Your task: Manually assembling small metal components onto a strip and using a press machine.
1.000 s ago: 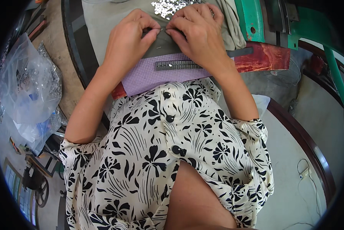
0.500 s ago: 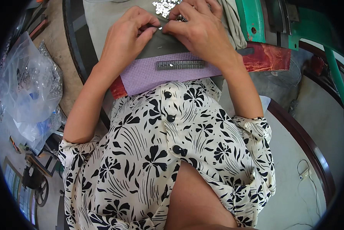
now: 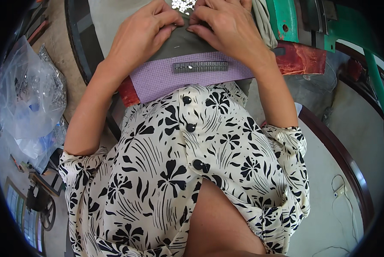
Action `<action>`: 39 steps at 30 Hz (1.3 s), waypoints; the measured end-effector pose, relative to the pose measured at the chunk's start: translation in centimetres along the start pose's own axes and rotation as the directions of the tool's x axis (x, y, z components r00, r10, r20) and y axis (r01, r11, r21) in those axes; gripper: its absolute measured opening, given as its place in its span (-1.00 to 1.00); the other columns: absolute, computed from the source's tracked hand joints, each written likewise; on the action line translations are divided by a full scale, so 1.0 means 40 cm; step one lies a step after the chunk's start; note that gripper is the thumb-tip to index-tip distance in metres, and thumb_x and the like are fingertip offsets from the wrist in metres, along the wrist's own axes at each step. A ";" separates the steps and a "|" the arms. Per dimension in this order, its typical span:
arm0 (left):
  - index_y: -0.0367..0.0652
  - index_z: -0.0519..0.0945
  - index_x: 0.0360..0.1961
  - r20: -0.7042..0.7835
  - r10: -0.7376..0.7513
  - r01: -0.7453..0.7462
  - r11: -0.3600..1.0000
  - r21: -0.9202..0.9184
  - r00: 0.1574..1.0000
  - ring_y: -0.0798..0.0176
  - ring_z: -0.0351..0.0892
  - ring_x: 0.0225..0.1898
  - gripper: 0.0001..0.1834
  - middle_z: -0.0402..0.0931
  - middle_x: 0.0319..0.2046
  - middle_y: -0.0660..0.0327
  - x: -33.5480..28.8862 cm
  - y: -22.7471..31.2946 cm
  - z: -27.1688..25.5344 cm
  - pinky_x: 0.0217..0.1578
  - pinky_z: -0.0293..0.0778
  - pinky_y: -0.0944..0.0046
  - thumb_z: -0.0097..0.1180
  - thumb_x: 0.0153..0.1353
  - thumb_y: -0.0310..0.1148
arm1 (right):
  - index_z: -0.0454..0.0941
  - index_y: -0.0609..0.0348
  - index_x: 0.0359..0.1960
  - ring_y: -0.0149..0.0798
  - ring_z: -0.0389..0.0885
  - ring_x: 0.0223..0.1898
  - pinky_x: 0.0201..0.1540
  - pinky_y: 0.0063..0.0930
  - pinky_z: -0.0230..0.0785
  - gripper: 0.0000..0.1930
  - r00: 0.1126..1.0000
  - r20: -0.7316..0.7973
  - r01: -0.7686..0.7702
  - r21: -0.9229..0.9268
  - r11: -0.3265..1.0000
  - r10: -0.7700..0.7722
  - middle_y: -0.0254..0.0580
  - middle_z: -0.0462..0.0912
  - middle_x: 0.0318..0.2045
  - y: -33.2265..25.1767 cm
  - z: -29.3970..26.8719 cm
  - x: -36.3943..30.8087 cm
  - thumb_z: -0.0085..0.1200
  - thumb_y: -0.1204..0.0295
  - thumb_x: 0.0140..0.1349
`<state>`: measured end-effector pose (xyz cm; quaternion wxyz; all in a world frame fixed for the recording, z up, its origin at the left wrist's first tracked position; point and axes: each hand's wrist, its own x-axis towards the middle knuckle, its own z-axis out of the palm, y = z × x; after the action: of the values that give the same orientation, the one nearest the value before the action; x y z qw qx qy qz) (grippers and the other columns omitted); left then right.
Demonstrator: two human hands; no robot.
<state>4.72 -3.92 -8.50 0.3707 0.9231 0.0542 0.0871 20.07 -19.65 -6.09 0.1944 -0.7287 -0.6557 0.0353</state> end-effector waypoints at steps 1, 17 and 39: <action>-0.19 0.63 -0.21 0.002 0.003 -0.003 1.000 -0.002 1.000 0.10 0.56 -0.30 -0.85 0.48 -0.29 0.18 -0.001 0.000 0.000 -0.25 0.47 0.19 0.22 0.16 -0.52 | 0.62 0.12 -0.42 -0.05 0.44 -0.09 0.08 -0.11 0.16 -0.83 0.978 -0.169 0.112 -0.064 0.992 -0.122 -0.20 0.52 -0.29 0.022 0.029 -0.010 0.32 0.34 0.01; -0.17 0.61 -0.30 -0.082 -0.043 0.042 0.999 -0.005 0.996 0.06 0.54 -0.32 -0.87 0.47 -0.34 0.16 -0.039 0.040 0.000 -0.28 0.47 0.19 0.28 0.10 -0.47 | 0.66 -0.01 -0.51 -0.20 0.42 0.04 0.17 -0.08 0.03 -0.87 0.964 -0.213 -0.139 0.115 0.984 0.161 -0.51 0.60 -0.28 -0.055 0.011 -0.083 0.37 0.37 -0.11; -0.16 0.58 -0.39 -0.122 0.025 -0.022 0.999 0.024 0.992 0.10 0.45 -0.17 -0.81 0.48 -0.24 0.24 -0.135 0.109 0.100 -0.21 0.35 0.15 0.35 0.02 -0.36 | 0.76 -0.12 -0.41 -0.31 0.45 -0.01 0.09 -0.30 0.00 -0.88 0.939 -0.228 -0.245 0.079 0.966 0.256 -0.58 0.62 -0.28 -0.094 0.003 -0.165 0.39 0.32 -0.04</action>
<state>0.39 -10.65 -8.97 0.3553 0.9207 0.0670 0.1472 15.57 -25.76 -6.31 0.2831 -0.8001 -0.5287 -0.0111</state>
